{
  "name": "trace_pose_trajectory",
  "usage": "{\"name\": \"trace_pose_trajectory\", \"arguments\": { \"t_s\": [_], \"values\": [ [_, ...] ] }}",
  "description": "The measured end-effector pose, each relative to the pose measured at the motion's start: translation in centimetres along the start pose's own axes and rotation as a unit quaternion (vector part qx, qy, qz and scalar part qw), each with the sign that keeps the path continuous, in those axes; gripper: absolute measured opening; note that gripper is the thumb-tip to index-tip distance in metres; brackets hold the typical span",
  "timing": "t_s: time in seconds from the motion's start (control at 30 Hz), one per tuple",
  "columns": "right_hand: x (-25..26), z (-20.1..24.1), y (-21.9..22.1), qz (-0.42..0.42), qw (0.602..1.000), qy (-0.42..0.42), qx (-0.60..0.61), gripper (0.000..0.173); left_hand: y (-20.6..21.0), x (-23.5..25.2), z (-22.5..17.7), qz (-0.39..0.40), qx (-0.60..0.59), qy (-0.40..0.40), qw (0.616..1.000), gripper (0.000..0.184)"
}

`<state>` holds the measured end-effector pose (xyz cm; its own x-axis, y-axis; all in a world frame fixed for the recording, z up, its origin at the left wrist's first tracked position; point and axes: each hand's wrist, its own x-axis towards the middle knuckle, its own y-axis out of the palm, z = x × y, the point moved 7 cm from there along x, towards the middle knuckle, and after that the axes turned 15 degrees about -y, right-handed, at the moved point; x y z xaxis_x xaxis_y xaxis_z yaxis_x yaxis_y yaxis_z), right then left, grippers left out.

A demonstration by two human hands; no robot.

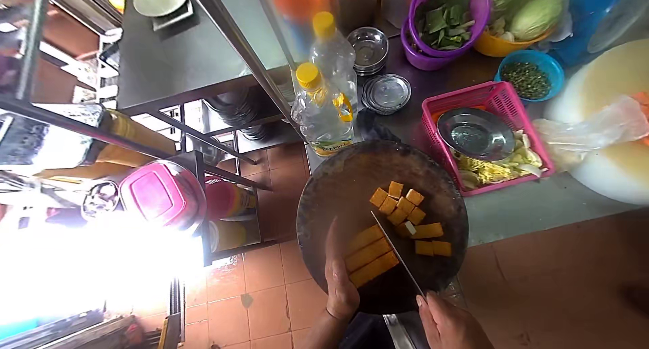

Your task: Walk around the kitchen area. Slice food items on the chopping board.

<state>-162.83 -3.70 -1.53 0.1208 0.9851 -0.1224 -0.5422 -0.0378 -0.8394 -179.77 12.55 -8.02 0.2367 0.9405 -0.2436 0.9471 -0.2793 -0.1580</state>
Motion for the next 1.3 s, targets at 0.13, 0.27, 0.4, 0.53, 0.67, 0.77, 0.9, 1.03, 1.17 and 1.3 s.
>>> {"name": "trace_pose_trajectory", "arguments": {
  "t_s": [0.13,0.27,0.4,0.53,0.67,0.77,0.9,1.03,1.17,1.3],
  "values": [
    [-0.1,-0.2,0.0,0.0,1.0,0.005,-0.01,0.033,-0.2,0.1,-0.6,-0.018,-0.018,-0.008,1.0,0.101],
    [-0.2,-0.8,-0.5,0.0,1.0,0.028,0.001,0.035,-1.2,0.3,-0.9,-0.035,-0.083,0.013,0.996,0.1],
    [-0.3,-0.4,-0.5,-0.016,1.0,0.024,-0.001,0.034,-0.9,0.4,-0.6,-0.023,-0.082,-0.005,0.996,0.1],
    [-0.3,-0.2,-0.2,-0.018,1.0,0.013,-0.004,0.034,0.0,0.3,-0.8,-0.012,-0.029,0.005,0.999,0.099],
    [-0.1,-0.6,-0.1,-0.021,1.0,0.005,-0.015,0.033,0.1,0.6,-0.7,0.002,0.018,0.035,0.999,0.102],
    [-0.2,-1.2,-0.6,-0.033,0.999,0.013,-0.023,0.034,0.0,0.6,-1.5,0.009,0.083,0.062,0.995,0.086],
    [-0.9,-1.8,-1.8,-0.051,0.998,0.027,0.001,0.033,-0.8,0.5,-2.5,0.014,0.146,0.11,0.983,0.075],
    [-1.3,-1.9,-1.2,-0.022,0.999,0.046,0.01,0.032,-0.9,0.9,-1.9,0.017,0.189,0.131,0.973,0.074],
    [-1.5,-1.7,-0.8,-0.011,0.998,0.046,0.028,0.032,-0.3,0.8,-2.0,0.016,0.196,0.127,0.972,0.069],
    [-1.7,-0.8,-3.1,-0.024,0.998,0.05,0.031,0.033,-0.2,0.5,-3.7,-0.013,0.257,0.183,0.949,0.044]
  ]
}}
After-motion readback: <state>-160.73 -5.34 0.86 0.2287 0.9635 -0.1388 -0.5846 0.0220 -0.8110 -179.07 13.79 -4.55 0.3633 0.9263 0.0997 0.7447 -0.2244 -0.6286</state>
